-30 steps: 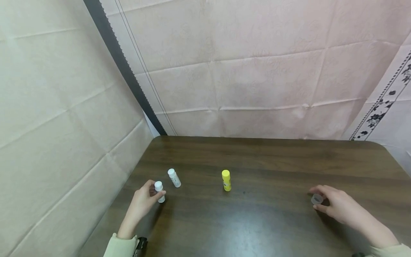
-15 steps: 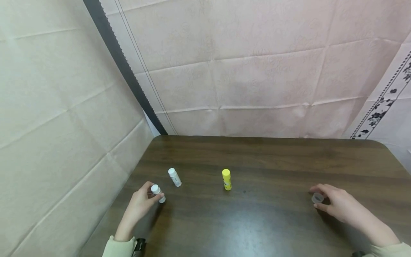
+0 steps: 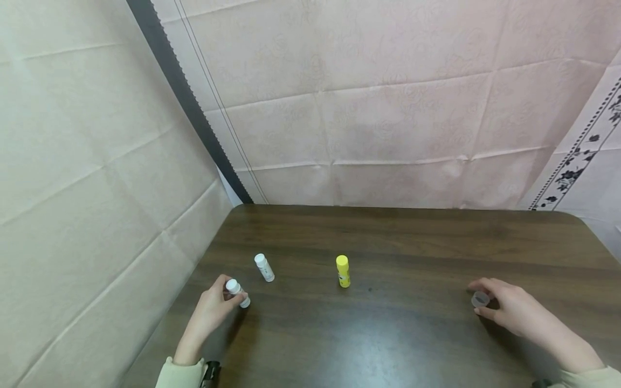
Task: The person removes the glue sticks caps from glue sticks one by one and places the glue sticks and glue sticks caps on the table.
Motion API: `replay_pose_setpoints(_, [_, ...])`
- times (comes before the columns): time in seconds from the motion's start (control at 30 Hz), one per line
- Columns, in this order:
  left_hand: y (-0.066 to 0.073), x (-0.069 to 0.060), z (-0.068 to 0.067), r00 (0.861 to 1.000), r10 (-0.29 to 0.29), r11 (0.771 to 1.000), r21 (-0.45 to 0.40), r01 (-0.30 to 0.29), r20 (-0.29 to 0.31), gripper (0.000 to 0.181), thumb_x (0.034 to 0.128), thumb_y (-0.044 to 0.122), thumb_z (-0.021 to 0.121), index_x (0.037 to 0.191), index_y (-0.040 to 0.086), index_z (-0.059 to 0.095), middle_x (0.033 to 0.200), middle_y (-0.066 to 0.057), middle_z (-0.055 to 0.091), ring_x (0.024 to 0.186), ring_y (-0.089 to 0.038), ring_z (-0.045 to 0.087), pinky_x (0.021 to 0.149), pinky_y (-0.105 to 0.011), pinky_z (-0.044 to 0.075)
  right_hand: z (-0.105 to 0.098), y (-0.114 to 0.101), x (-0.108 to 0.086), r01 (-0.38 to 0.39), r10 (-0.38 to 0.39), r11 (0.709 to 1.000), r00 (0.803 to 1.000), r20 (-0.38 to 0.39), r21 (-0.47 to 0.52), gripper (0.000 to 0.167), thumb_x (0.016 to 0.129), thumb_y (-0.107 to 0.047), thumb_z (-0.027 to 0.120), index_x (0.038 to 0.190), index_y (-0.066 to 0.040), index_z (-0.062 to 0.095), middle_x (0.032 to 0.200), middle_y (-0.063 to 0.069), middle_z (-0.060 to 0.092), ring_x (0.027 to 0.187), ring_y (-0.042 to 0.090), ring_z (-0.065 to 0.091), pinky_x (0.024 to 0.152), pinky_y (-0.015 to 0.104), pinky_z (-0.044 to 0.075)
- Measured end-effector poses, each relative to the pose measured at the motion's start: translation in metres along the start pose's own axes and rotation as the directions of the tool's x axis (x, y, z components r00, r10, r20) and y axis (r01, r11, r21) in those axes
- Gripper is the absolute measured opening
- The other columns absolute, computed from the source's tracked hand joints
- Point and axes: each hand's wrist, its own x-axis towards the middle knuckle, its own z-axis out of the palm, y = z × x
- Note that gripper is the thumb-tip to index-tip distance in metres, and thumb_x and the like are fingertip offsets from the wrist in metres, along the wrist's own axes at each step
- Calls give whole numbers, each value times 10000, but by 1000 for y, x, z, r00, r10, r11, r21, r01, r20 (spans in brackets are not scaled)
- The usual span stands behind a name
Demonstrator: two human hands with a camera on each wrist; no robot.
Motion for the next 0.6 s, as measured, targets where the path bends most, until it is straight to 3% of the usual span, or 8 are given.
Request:
replay_pose_setpoints(0.13, [3, -1, -2, 1000, 13, 1000, 22, -12, -14, 412, 886, 219, 791, 1159, 16, 558, 1028, -103, 696, 930, -253, 684, 779, -425, 535, -1, 0, 1, 3, -3, 1000, 1000, 21, 10, 419, 739, -150, 882, 1105, -94, 686, 1044, 54, 709, 879, 282, 677, 726, 461, 541])
replay_pose_setpoints(0.27, [14, -3, -8, 996, 78, 997, 29, -77, -39, 523, 894, 258, 792, 1275, 4, 539, 1160, -190, 681, 980, -300, 675, 827, -472, 536, -3, -3, 2, 66, -67, 998, 997, -45, -23, 469, 723, -166, 900, 1137, -105, 687, 1072, 41, 708, 926, 292, 685, 748, 467, 544])
replay_pose_setpoints(0.37, [27, -2, -13, 985, 157, 987, 51, -153, -74, 526, 897, 249, 790, 1293, 2, 546, 1240, -222, 657, 1093, -363, 652, 897, -524, 515, -6, -6, 4, 99, -104, 994, 989, -109, -46, 531, 710, -177, 913, 1181, -114, 677, 1110, 36, 705, 963, 287, 684, 766, 455, 543])
replay_pose_setpoints(0.47, [39, 2, -17, 970, 220, 975, 61, -214, -107, 501, 892, 225, 795, 1281, 4, 568, 1267, -207, 647, 1202, -376, 603, 929, -544, 504, -10, -8, 6, 98, -102, 995, 988, -118, -32, 573, 718, -180, 911, 1225, -109, 654, 1148, 59, 697, 966, 291, 685, 754, 442, 546])
replay_pose_setpoints(0.6, [50, 11, -14, 952, 284, 958, 59, -279, -110, 489, 864, 174, 818, 1270, 15, 597, 1274, -178, 644, 1192, -367, 605, 932, -537, 505, -13, -10, 7, 92, -94, 996, 989, -114, -17, 569, 725, -166, 907, 1228, -102, 649, 1156, 72, 697, 963, 292, 694, 746, 426, 554])
